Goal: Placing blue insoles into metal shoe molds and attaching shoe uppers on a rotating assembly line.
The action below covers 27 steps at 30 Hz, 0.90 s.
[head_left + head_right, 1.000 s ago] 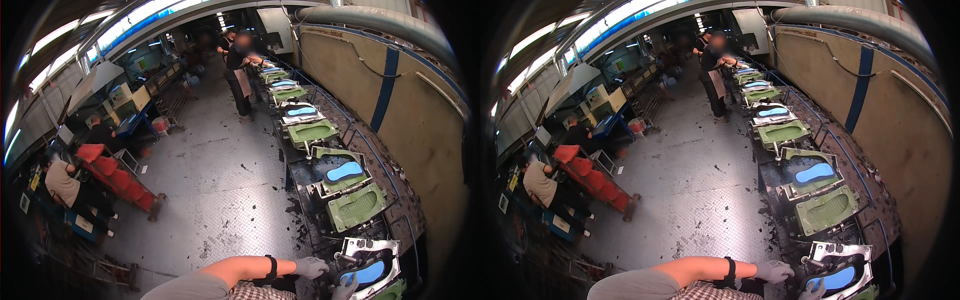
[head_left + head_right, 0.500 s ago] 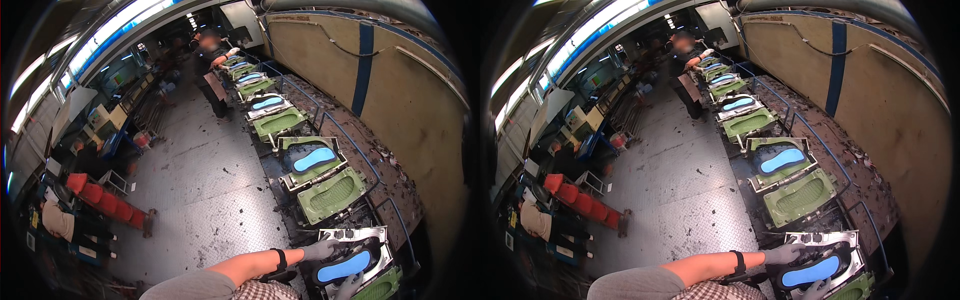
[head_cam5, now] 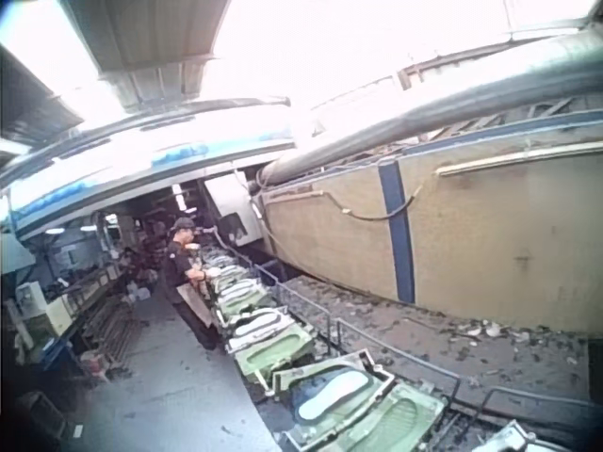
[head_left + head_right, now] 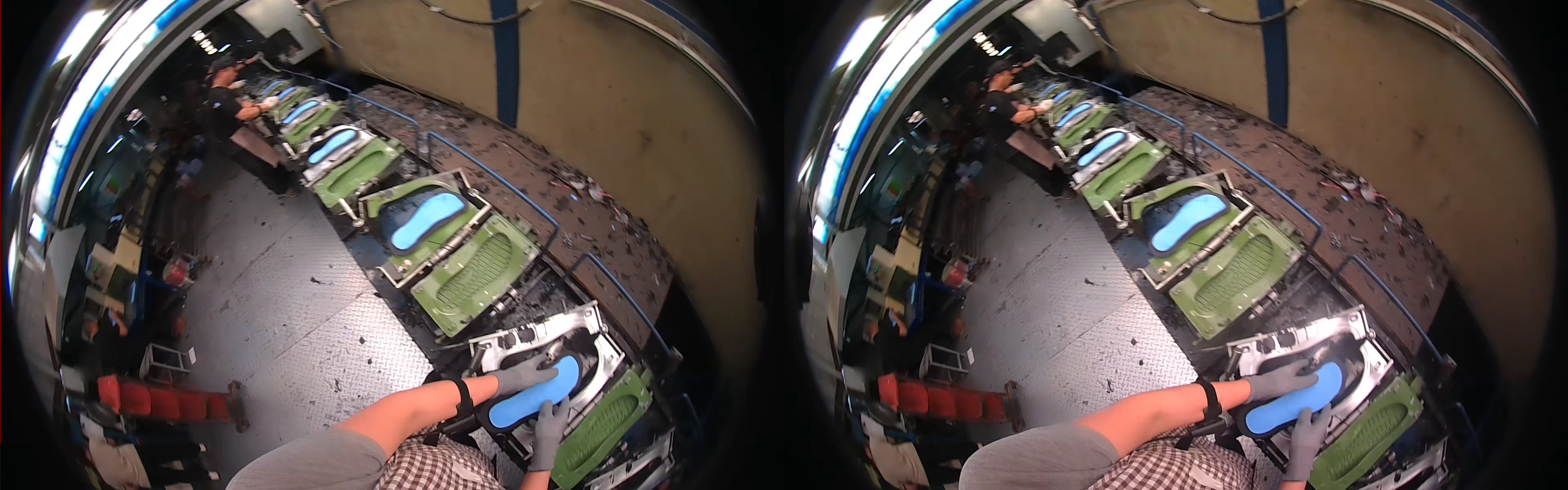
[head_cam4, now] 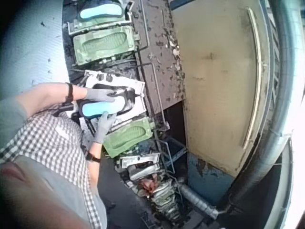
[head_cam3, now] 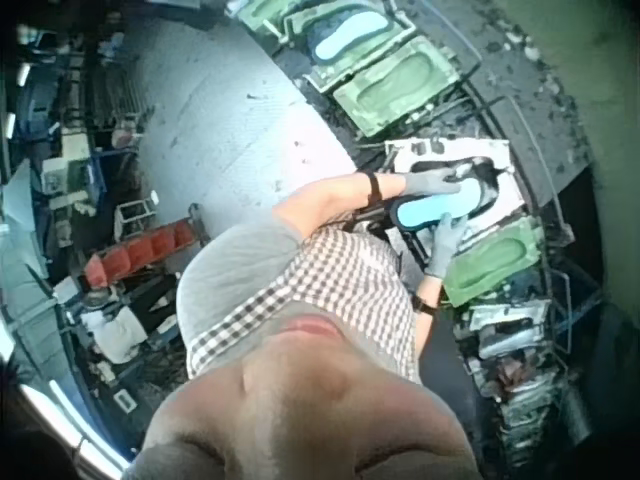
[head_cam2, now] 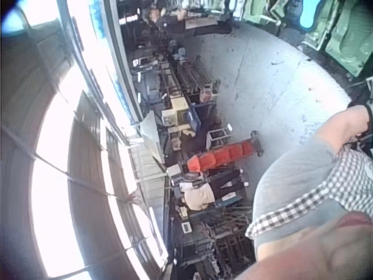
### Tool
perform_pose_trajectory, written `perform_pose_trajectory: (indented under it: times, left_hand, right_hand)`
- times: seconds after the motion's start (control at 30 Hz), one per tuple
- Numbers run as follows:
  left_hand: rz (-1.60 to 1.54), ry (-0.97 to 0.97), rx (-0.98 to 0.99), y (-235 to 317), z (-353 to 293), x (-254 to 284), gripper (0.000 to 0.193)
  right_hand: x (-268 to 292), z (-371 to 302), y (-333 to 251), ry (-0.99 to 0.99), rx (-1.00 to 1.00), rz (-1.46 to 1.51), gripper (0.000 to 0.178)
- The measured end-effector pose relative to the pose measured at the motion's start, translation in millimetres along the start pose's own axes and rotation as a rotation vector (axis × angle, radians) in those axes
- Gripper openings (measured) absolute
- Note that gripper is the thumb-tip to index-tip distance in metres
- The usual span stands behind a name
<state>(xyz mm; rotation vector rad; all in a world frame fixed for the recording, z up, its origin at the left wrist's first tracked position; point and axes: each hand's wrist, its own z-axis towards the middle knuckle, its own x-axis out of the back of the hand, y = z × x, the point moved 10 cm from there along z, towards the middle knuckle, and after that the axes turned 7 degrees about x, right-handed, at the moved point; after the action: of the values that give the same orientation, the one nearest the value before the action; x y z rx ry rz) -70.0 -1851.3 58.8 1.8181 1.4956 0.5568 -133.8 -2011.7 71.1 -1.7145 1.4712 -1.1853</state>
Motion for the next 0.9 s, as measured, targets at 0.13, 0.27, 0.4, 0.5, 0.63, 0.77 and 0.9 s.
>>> perform_pose_trajectory:
  times: [0.13,0.27,0.4,0.5,0.63,0.77,0.9]
  left_hand:
    - [-0.055,-0.237,-0.049,15.5,41.7,-51.5,0.085]
    - [-0.119,-0.258,-0.018,14.3,53.8,-43.0,0.073]
    - [-0.325,-0.222,0.001,5.6,69.1,-54.1,0.070]
    - [-0.301,-0.249,-0.033,6.7,62.8,-58.4,0.064]
    - [-0.323,-0.241,-0.067,22.0,84.3,-86.3,0.058]
    - [-0.395,-0.110,-0.165,36.3,127.2,-83.8,0.054]
    - [-0.217,0.069,-0.298,45.0,109.8,-94.0,0.071]
  right_hand:
    - [25.4,7.0,-19.7,0.068,0.105,-0.348,0.049]
    - [16.9,6.2,7.2,0.111,-0.060,-0.108,0.047]
    - [21.7,5.5,32.9,0.252,-0.238,0.351,0.040]
    - [27.9,-7.4,28.3,0.424,-0.125,0.249,0.045]
    - [63.0,10.4,27.4,0.467,-0.040,-0.036,0.053]
    - [90.2,52.6,-16.8,0.452,0.039,-0.374,0.058]
    - [103.4,55.0,-7.1,0.418,0.044,-0.526,0.060]
